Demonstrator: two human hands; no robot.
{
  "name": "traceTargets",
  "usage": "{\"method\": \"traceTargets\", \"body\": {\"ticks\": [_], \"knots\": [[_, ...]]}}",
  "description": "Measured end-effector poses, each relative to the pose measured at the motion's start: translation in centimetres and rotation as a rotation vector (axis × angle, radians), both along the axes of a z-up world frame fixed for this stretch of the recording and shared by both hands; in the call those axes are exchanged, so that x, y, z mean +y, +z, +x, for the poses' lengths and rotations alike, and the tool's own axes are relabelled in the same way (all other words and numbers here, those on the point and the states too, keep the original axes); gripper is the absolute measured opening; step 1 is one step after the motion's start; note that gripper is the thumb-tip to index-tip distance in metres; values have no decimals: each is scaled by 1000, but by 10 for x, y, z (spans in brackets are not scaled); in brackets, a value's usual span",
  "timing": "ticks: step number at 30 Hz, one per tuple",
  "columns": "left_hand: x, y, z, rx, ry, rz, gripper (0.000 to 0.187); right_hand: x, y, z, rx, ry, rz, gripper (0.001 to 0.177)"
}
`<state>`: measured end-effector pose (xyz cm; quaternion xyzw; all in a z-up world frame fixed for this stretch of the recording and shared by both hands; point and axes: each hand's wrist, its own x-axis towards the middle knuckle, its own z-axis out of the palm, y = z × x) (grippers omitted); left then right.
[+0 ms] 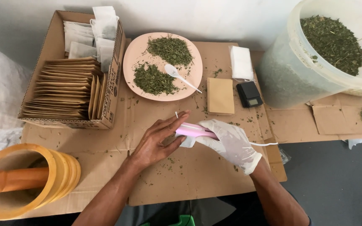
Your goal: Folding the tops of tea bags and sealing them using a handheld heat sealer.
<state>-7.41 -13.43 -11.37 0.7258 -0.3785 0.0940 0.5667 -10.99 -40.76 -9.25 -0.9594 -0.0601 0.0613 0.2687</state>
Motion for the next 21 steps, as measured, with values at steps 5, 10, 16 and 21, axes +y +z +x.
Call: {"method": "traceTargets", "body": {"ticks": [5, 10, 16, 21], "knots": [[-1, -1, 0, 10, 1, 6, 70, 1, -3, -1, -6, -9, 12, 55], [0, -4, 1, 6, 24, 30, 71, 0, -13, 0, -67, 17, -12, 53], [0, -4, 3, 34, 20, 14, 74, 5, -13, -2, -125, 3, 5, 52], [0, 1, 2, 76, -4, -17, 71, 6, -12, 0, -184, 22, 9, 50]]}}
